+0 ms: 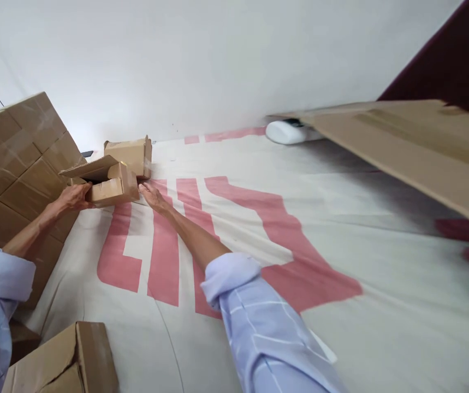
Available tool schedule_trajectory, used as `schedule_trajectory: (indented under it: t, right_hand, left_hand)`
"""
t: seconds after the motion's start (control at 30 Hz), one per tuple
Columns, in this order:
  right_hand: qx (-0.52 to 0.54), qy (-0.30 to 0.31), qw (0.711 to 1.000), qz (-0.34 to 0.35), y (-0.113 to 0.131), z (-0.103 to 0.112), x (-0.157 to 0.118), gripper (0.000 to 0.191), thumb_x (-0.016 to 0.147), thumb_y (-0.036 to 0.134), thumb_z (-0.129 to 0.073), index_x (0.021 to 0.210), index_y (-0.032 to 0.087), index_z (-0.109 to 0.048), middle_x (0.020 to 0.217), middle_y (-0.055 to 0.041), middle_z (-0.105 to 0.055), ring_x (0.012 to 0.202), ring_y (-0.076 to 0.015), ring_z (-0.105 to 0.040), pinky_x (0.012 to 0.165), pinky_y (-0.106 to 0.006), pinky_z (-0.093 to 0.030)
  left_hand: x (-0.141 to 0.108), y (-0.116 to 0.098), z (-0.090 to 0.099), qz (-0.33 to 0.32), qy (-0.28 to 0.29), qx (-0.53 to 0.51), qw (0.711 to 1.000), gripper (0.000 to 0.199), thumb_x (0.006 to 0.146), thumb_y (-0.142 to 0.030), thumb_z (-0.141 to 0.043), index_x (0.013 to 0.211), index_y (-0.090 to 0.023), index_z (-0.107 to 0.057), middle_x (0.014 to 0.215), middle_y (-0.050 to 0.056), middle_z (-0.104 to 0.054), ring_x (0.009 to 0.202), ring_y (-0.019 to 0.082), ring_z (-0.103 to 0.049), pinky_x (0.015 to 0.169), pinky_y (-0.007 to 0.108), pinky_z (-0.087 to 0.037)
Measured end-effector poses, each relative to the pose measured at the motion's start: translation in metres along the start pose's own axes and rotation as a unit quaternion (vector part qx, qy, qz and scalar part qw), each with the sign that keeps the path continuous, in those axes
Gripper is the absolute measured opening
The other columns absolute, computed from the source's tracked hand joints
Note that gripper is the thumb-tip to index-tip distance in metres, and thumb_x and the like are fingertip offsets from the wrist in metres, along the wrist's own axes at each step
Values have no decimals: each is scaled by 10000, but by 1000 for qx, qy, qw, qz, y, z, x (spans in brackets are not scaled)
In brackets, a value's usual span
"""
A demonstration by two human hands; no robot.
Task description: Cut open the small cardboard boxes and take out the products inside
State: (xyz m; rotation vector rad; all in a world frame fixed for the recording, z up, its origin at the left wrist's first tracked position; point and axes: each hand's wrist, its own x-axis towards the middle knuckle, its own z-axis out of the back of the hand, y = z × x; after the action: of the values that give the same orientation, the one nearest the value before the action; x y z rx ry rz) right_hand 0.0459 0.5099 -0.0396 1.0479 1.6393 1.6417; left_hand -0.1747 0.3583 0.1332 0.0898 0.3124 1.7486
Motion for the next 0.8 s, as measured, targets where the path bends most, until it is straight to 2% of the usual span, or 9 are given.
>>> schedule_trajectory:
  t: [0.1,0.23,0.37,0.53,0.67,0.8]
  right_hand:
    - [-45,-7,999,-9,2,24,-29,452,928,603,-819,1209,253,-769,1391,-102,-779,1508,-356,-585,1308,-524,-417]
    - [-96,15,995,-22,5,59,-71,478,909,543,-855,1272,240,-782,1444,-120,-762,1449,-384,-639,1289,-569,-441]
    - [-152,28,988,-29,10,84,-110,513,911,552,-841,1307,231,-788,1500,-152,-726,1387,-395,-680,1242,-595,-501]
    - [-180,33,982,-39,23,110,-173,580,934,599,-772,1402,256,-763,1438,-137,-753,1350,-373,-702,1191,-586,-561]
    - [-217,12,974,-64,32,136,-229,618,922,665,-732,1428,310,-751,1459,-115,-746,1359,-359,-707,1159,-547,-592]
    - [-251,-4,963,-101,38,161,-269,618,913,678,-714,1422,329,-740,1486,-123,-735,1375,-362,-708,1108,-526,-622]
  left_hand:
    - [-3,4,4,-43,23,-12,999,462,789,-393,-821,1192,-222,-675,1164,132,-792,1097,373,-753,900,407,-553]
    - [-14,-4,-10,-100,41,-6,994,446,757,-391,-806,1159,-245,-680,1086,103,-793,1045,362,-756,888,410,-554]
    - [-9,-3,-23,-54,5,2,999,426,791,-360,-789,1179,-233,-669,1130,157,-790,1135,417,-745,982,489,-539]
    - [17,20,-26,-2,0,-16,1000,411,817,-358,-783,1187,-225,-661,1197,177,-770,1201,428,-714,984,504,-545]
    - [36,32,-26,3,-8,-28,1000,420,827,-345,-769,1207,-223,-639,1395,205,-699,1359,449,-617,1075,581,-501]
    - [48,33,-26,-20,17,-44,999,431,801,-330,-805,1189,-219,-653,1311,158,-740,1301,415,-640,1104,542,-488]
